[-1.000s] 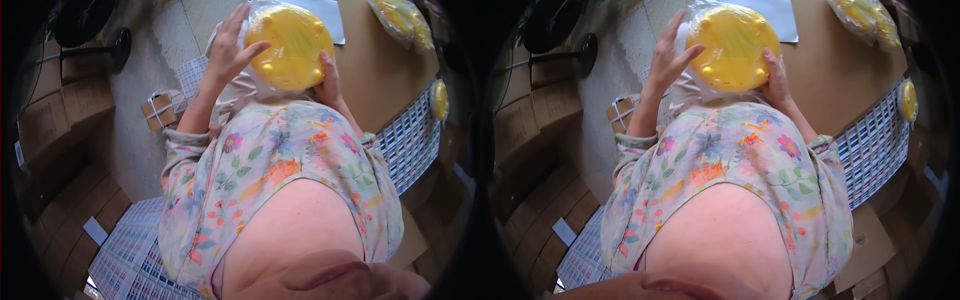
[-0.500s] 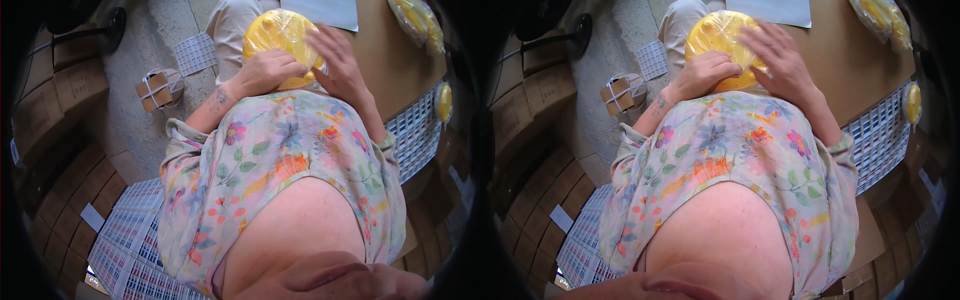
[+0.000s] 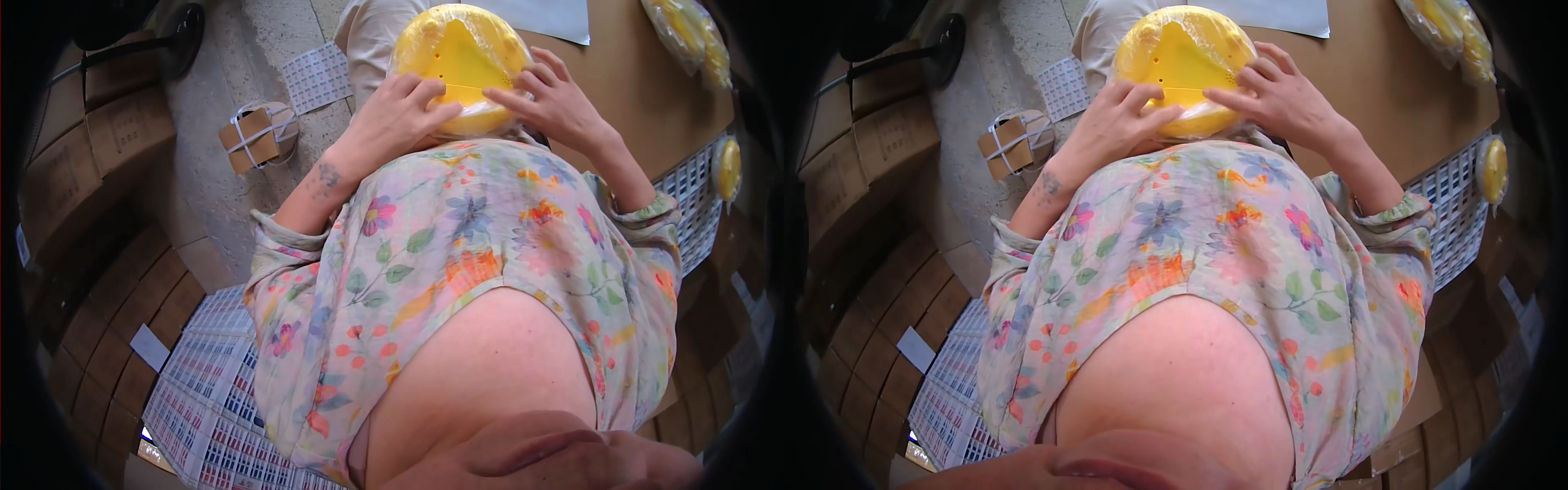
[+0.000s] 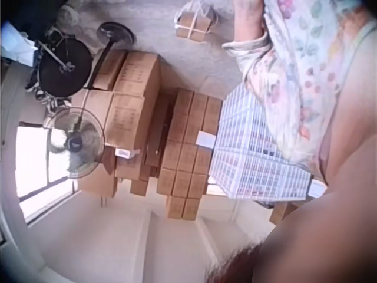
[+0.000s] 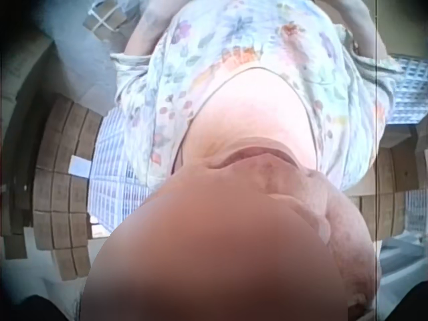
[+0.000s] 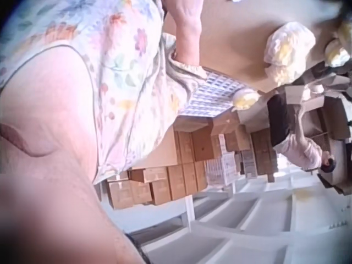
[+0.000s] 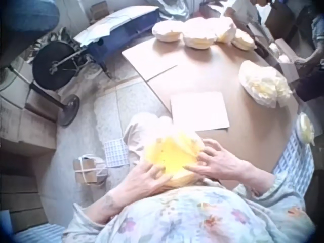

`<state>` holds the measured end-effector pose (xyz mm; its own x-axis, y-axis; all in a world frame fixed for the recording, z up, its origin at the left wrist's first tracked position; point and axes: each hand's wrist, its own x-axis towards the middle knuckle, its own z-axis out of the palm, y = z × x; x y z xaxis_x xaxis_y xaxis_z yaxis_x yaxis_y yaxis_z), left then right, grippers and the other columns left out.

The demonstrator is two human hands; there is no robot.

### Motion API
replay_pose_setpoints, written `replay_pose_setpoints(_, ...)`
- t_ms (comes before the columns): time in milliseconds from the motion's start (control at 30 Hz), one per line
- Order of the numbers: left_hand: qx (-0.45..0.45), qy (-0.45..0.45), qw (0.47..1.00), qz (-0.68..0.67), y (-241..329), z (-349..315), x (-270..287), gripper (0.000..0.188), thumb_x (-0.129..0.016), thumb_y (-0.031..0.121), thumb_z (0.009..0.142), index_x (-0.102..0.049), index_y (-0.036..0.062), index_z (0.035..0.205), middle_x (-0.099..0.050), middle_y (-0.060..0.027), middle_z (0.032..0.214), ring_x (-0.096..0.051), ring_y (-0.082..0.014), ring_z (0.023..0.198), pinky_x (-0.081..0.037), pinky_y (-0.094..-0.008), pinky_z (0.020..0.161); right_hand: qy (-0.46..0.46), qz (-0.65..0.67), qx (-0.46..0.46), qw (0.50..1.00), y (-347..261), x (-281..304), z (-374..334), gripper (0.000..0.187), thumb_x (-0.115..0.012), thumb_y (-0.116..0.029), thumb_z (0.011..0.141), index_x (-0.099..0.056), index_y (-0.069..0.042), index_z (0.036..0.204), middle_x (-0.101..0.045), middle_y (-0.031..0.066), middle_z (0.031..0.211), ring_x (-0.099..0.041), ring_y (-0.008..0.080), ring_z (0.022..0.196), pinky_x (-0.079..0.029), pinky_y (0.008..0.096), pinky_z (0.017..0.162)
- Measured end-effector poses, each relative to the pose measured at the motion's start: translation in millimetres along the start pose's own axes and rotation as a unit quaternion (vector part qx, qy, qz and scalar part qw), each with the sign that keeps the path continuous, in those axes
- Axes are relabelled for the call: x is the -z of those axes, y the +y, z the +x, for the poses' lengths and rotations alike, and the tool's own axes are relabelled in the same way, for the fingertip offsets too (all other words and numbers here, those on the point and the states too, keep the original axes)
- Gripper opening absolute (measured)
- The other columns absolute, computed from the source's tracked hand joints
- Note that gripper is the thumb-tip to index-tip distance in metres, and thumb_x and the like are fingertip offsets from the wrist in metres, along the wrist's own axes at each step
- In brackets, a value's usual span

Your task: The recorder is packing yellow round products from plastic bags into white cardboard boxes.

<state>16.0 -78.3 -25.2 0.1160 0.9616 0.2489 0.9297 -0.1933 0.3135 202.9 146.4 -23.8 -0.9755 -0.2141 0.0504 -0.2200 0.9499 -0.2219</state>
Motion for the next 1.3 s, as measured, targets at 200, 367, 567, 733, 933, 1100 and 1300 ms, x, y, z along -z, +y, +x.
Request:
replay_pose_setpoints(200, -0.068, 0.055, 0.993, 0.077, -6.3, -13.1, -24.6, 0.034, -0.062, 0.022, 0.081, -0.065, 0.0181, 0.114, -0.053, -0.0017, 0.108, -0.052, -0.0191, 0.092, -0.045, -0.034, 0.08, 0.139, -0.01, 0.023, 0.99, 3.5, -27.6, -8.6, 0.046, -0.066, -0.01, 0.077, -0.068, -0.026, 0.12, -0.052, 0.001, 0.102, -0.054, 0.0186, 0.112, -0.038, 0.0457, 0.11)
replay_pose_setpoints(367, -0.021, 0.021, 0.999, -0.021, -3.4, -10.5, -13.1, 0.04, -0.069, 0.023, 0.081, -0.065, 0.0183, 0.121, -0.062, -0.0019, 0.11, -0.057, -0.0196, 0.093, -0.047, -0.0375, 0.086, 0.162, 0.336, -0.1, 0.922, 23.0, -0.6, -2.9, 0.05, -0.061, 0.008, 0.071, -0.068, -0.011, 0.117, -0.058, 0.0088, 0.122, -0.052, 0.0262, 0.124, -0.04, 0.0414, 0.108)
replay_pose_setpoints(567, 0.005, 0.028, 0.973, -0.23, -17.2, 15.9, 32.5, 0.026, -0.074, 0.019, 0.081, -0.069, 0.01, 0.105, -0.068, -0.0071, 0.1, -0.063, -0.0262, 0.095, -0.049, -0.039, 0.086, 0.317, 0.069, -0.416, 0.849, 132.1, -26.7, -3.8, 0.045, -0.065, -0.019, 0.091, -0.057, -0.007, 0.133, -0.055, 0.018, 0.133, -0.046, 0.0322, 0.131, -0.037, 0.04, 0.11)
replay_pose_setpoints(733, 0.058, 0.154, 0.975, -0.153, -51.7, 56.0, 45.7, 0.014, -0.072, 0.013, 0.084, -0.071, 0.0084, 0.097, -0.069, -0.0083, 0.09, -0.066, -0.0266, 0.085, -0.053, -0.0372, 0.075, 0.25, -0.083, -0.373, 0.89, 191.6, -51.5, 24.8, 0.055, -0.066, -0.032, 0.09, -0.052, -0.01, 0.139, -0.057, 0.0143, 0.131, -0.047, 0.0314, 0.129, -0.035, 0.0429, 0.11)
replay_pose_setpoints(933, 0.068, 0.219, 0.972, -0.043, -95.4, 101.4, 26.9, 0.014, -0.072, 0.016, 0.084, -0.071, 0.0096, 0.097, -0.07, -0.0068, 0.095, -0.065, -0.0268, 0.089, -0.052, -0.038, 0.081, 0.115, -0.007, -0.359, 0.926, 185.4, -29.9, 58.7, 0.04, -0.069, -0.025, 0.088, -0.061, -0.007, 0.123, -0.065, 0.0097, 0.113, -0.061, 0.0282, 0.107, -0.047, 0.0388, 0.096)
replay_pose_setpoints(1100, 0.039, 0.267, 0.959, 0.082, -103.2, 143.9, 35.6, 0.032, -0.076, 0.018, 0.08, -0.068, 0.0109, 0.11, -0.071, -0.0087, 0.099, -0.067, -0.0284, 0.093, -0.051, -0.0395, 0.088, 0.172, 0.145, -0.299, 0.927, 168.8, 11.1, 64.6, 0.018, -0.068, -0.021, 0.087, -0.067, -0.006, 0.096, -0.068, 0.0124, 0.089, -0.066, 0.0241, 0.084, -0.052, 0.0381, 0.079)
replay_pose_setpoints(1300, 0.039, 0.039, 0.998, 0.03, -117.2, 165.6, 42.1, 0.034, -0.077, 0.017, 0.076, -0.067, 0.0111, 0.109, -0.072, -0.0096, 0.091, -0.067, -0.0266, 0.088, -0.052, -0.0383, 0.081, 0.188, 0.221, -0.148, 0.946, 122.0, 78.3, 65.4, 0.017, -0.068, -0.002, 0.084, -0.06, 0.0, 0.099, -0.058, 0.0074, 0.08, -0.057, 0.0177, 0.075, -0.05, 0.0297, 0.07)
